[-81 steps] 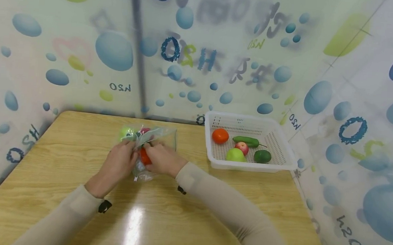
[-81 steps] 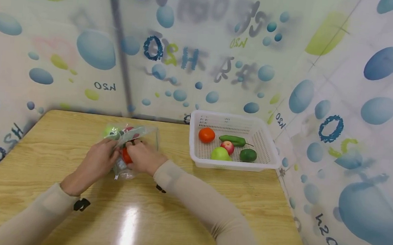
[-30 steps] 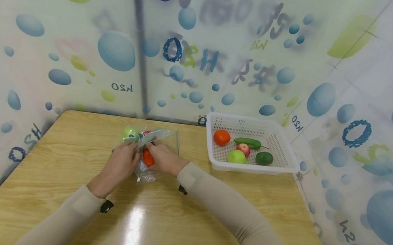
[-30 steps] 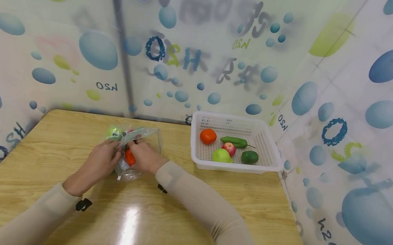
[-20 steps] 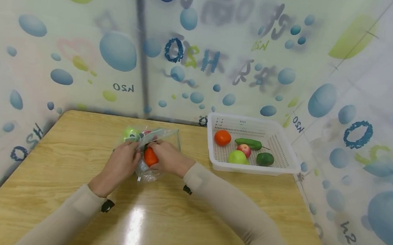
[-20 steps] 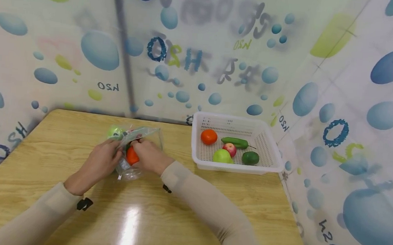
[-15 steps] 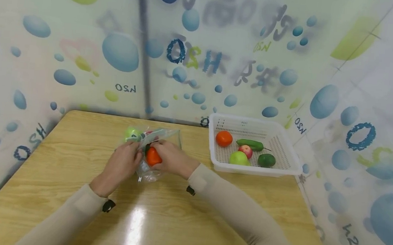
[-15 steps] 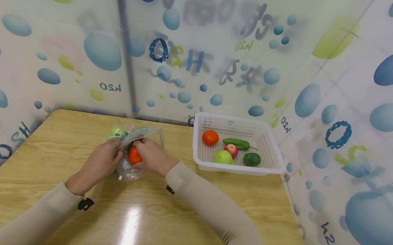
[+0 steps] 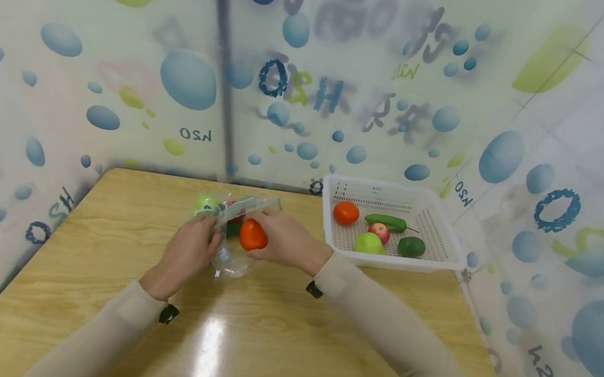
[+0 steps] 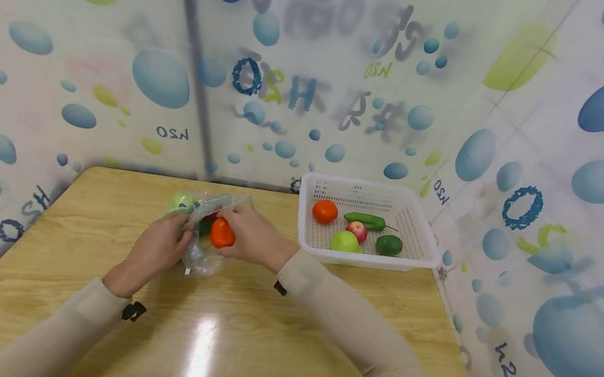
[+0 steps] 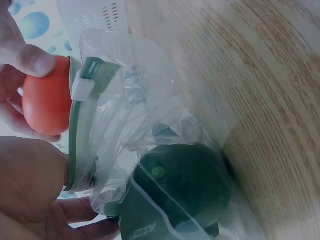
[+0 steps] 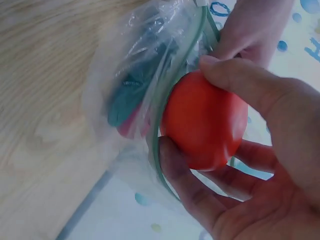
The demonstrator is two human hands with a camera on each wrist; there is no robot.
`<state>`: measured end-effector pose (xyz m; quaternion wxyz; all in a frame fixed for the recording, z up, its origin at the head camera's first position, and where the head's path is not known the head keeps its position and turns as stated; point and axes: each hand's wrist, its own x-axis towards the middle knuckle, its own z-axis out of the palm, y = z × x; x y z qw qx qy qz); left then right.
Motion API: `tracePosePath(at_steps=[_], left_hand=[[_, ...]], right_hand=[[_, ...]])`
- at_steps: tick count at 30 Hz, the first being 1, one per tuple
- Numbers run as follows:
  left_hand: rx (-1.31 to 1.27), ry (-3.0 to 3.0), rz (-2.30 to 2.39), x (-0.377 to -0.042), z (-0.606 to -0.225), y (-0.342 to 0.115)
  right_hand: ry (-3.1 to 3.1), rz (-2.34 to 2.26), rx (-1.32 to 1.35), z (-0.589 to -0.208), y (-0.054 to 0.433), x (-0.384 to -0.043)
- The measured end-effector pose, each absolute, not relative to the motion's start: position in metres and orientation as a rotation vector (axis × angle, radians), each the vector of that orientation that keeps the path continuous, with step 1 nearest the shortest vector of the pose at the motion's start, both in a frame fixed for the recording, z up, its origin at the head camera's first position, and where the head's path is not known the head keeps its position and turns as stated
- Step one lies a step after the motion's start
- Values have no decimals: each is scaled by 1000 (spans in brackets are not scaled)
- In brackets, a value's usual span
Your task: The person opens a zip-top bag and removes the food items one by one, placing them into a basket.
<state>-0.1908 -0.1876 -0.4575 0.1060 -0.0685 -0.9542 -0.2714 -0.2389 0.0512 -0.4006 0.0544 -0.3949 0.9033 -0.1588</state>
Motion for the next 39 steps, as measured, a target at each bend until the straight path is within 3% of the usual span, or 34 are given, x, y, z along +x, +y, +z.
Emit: tracePosePath(at_steps=[19,39], left_hand=[[-155,-2827,-781,-196,-455,-190],[-156,-2833,-751,-194,-457,-192]], right_hand=[[2811,-508,-1072,-357,114,-247],[2841,-492,-738,-368,209,-308]])
